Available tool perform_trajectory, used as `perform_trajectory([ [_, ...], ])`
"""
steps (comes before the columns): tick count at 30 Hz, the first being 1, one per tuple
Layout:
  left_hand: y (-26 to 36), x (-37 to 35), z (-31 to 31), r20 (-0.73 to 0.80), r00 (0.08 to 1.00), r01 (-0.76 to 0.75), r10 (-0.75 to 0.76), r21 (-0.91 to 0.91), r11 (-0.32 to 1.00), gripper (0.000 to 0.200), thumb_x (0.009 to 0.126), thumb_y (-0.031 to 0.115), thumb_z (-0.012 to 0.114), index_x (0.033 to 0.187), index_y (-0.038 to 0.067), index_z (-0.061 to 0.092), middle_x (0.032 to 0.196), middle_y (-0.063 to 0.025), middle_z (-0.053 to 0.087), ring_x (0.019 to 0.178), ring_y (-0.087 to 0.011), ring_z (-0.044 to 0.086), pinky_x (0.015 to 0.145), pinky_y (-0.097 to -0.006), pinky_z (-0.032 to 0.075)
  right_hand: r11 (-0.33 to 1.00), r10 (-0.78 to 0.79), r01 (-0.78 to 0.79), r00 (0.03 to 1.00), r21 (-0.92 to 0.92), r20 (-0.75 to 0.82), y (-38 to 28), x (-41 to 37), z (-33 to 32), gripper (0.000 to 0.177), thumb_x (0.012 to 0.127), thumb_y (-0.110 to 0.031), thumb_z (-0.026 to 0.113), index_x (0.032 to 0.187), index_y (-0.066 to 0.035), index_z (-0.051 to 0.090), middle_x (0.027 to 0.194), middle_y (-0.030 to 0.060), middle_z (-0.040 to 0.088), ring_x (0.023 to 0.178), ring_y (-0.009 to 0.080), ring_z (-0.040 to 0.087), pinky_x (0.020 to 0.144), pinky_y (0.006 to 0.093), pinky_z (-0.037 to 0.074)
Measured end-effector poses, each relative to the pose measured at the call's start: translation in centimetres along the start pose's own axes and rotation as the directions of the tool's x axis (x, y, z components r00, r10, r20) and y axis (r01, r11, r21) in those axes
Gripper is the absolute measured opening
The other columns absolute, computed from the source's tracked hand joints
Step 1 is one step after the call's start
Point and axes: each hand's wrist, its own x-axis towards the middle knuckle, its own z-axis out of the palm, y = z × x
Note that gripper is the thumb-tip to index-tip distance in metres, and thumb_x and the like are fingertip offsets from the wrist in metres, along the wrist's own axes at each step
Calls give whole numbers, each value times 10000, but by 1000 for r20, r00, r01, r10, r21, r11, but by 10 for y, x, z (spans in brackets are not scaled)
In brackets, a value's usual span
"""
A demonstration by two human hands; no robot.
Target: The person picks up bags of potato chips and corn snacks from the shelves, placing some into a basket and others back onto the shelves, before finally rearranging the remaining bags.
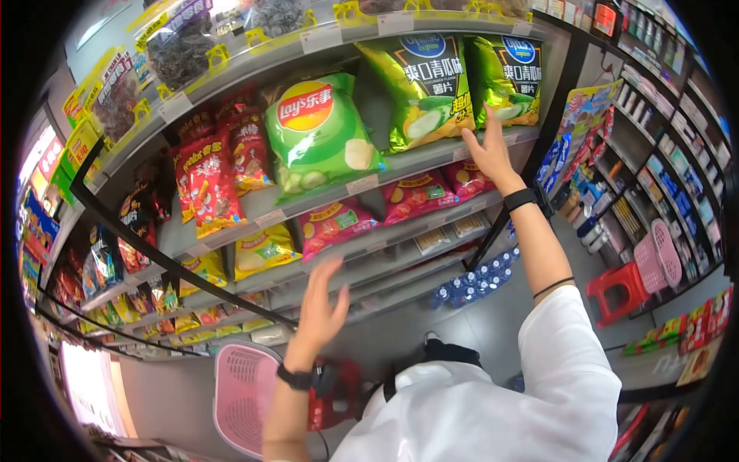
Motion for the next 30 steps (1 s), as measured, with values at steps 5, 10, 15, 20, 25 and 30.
perform_trajectory([
  [5, 42, 135, 54, 42, 978, -208, 205, 89, 974, 631, 741, 9, 575, 1296, 32, 276, 1280, -222, 321, 1209, -343, 348, 987, -383, 312, 991, -47, 26, 986, 130, 158, 12, 10, -1, 713, 808, -270, 584, 1342, 2, 197, 1260, 264, 371, 1165, 390, 380, 941, 405, 348],
  [10, 26, 195, 117, -156, 956, -207, 248, 243, 948, 728, 738, 95, 599, 1341, 76, 191, 1329, -296, 197, 1252, -437, 212, 1030, -445, 228, 963, -209, 162, 953, 214, 218, 22, 19, -7, 671, 817, -256, 563, 1359, -79, 210, 1228, 243, 407, 1119, 386, 421, 907, 405, 378],
  [15, 31, 216, 133, -130, 987, -42, 91, 339, 940, 777, 722, 236, 610, 1367, 137, 189, 1342, -315, 187, 1190, -478, 305, 957, -506, 314, 968, -204, 150, 937, 200, 285, 32, 32, -6, 636, 826, -304, 541, 1356, -104, 251, 1111, 238, 477, 1000, 389, 490, 830, 420, 416],
  [20, 20, 240, 132, -196, 957, -119, 213, 405, 907, 718, 711, 230, 621, 1343, 118, 298, 1253, -294, 383, 1163, -418, 383, 967, -444, 323, 988, -120, 94, 964, 120, 239, 35, 42, 3, 552, 835, -404, 488, 1303, -135, 372, 852, 231, 544, 766, 391, 550, 672, 451, 445],
  [25, 27, 262, 121, -246, 966, -30, 76, 188, 982, 529, 795, 194, 556, 1268, 19, 396, 1211, -231, 467, 1110, -348, 458, 945, -365, 349, 997, -57, 55, 997, 51, 44, 22, 54, 2, 425, 832, -403, 474, 1094, -79, 558, 726, 193, 559, 629, 361, 563, 584, 455, 452],
  [30, 24, 260, 128, -224, 963, 230, -149, 397, 889, 496, 853, 361, 443, 1312, 185, 371, 1091, -264, 505, 1010, -396, 494, 880, -408, 382, 998, -69, 67, 993, 20, 100, 26, 47, 2, 416, 851, -363, 468, 1111, -46, 541, 712, 205, 550, 663, 343, 556, 599, 431, 448],
])
